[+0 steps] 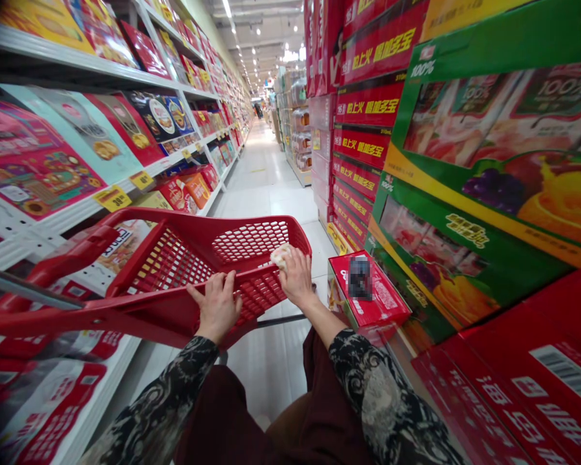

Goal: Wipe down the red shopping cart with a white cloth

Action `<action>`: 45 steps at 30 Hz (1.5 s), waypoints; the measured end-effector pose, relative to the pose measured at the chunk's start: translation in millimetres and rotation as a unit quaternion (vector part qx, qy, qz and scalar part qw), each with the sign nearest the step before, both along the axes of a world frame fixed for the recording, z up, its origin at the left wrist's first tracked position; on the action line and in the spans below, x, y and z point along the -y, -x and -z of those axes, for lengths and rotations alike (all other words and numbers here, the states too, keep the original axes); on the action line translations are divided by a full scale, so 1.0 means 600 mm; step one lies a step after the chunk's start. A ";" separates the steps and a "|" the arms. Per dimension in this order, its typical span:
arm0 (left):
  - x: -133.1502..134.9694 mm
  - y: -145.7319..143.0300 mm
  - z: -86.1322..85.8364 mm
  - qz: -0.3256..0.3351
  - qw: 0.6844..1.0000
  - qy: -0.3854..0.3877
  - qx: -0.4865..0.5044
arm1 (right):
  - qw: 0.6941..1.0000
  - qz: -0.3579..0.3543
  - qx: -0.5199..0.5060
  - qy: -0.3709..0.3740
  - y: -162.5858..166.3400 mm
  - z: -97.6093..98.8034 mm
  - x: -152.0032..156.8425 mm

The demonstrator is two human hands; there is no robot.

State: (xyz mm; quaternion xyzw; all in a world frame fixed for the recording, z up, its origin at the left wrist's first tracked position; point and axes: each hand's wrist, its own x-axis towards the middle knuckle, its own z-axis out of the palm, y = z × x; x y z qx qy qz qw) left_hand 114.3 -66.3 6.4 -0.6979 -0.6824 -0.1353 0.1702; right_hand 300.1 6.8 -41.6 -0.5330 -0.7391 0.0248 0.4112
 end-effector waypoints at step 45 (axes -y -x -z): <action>-0.079 -0.094 -0.020 0.119 0.989 0.062 0.062 | 0.976 -0.096 -0.172 0.093 0.051 -0.048 0.022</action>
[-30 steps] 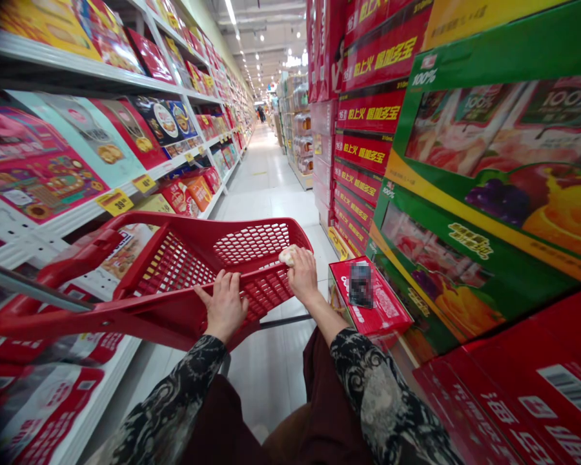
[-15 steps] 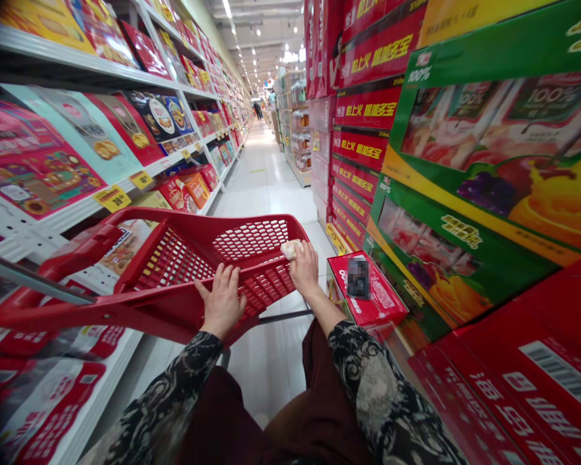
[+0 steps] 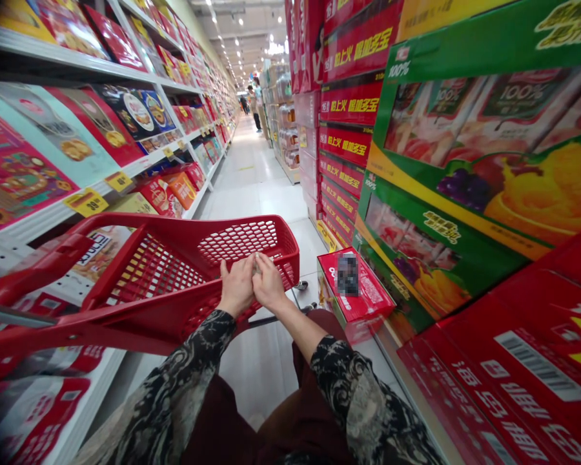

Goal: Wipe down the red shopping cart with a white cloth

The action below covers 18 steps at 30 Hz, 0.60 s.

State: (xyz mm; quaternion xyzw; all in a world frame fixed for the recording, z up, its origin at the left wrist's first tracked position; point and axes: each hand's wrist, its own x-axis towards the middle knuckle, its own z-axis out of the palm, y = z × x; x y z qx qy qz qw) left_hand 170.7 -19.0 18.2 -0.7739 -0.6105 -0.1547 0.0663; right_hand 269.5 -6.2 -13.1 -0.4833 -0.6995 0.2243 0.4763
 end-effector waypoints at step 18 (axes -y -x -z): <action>0.025 0.067 -0.002 0.039 0.994 -0.049 -0.089 | 0.982 0.025 0.173 0.074 -0.021 -0.005 0.025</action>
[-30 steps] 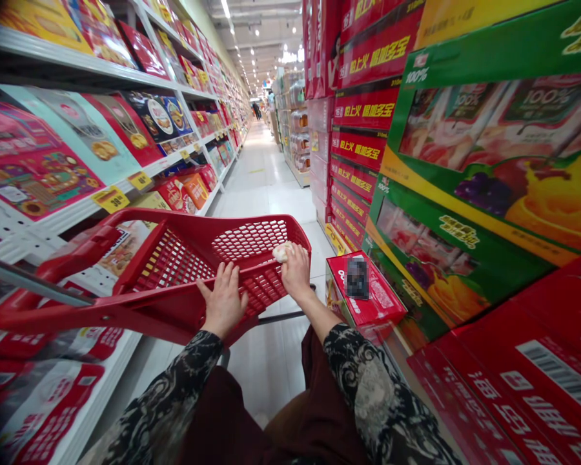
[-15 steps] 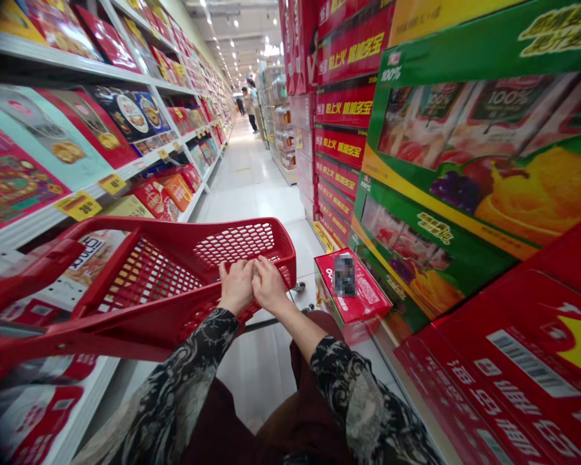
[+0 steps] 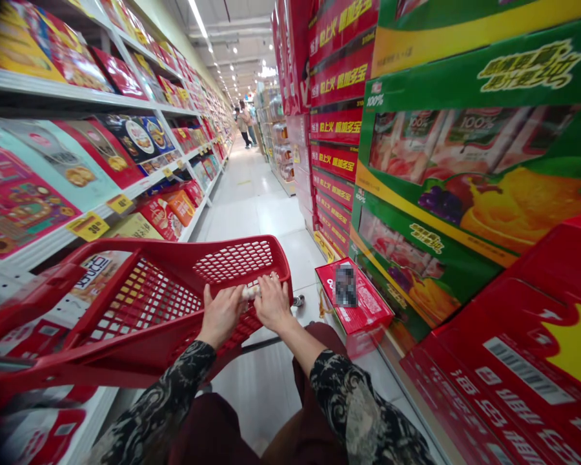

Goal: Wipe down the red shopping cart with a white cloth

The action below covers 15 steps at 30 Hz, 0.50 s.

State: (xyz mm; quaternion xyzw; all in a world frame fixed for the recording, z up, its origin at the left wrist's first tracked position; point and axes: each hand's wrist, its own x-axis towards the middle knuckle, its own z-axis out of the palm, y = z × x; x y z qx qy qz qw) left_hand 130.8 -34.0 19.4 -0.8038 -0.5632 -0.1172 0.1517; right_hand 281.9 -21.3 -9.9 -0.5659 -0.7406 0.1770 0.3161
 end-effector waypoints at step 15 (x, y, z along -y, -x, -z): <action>0.056 0.142 -0.050 -0.079 0.995 -0.039 -0.056 | 0.994 0.031 0.102 0.020 -0.022 -0.006 -0.067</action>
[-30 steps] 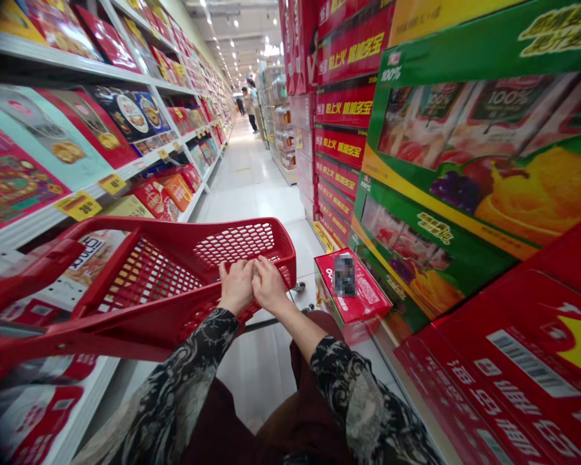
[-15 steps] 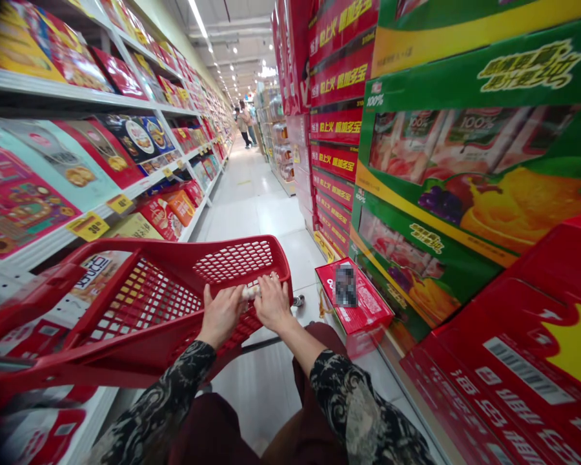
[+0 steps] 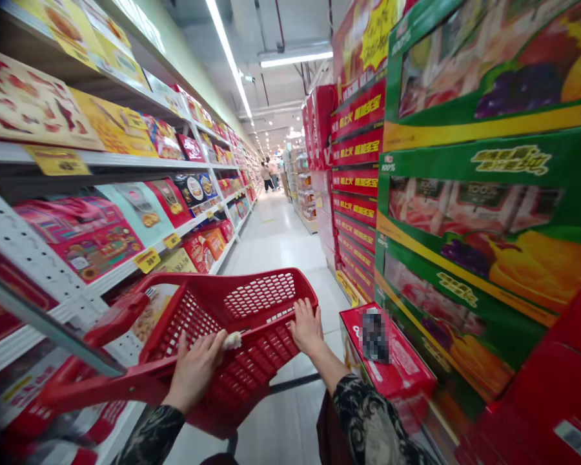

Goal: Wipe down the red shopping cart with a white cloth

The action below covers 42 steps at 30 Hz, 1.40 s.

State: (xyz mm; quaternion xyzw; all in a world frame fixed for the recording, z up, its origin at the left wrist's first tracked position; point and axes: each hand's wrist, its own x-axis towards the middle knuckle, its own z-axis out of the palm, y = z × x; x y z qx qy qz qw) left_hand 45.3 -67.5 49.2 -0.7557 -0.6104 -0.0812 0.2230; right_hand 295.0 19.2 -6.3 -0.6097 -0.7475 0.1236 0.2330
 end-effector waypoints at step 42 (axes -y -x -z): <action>0.021 -0.054 -0.080 0.146 0.979 -0.139 -0.008 | 0.991 -0.068 -0.039 -0.111 0.083 -0.074 0.042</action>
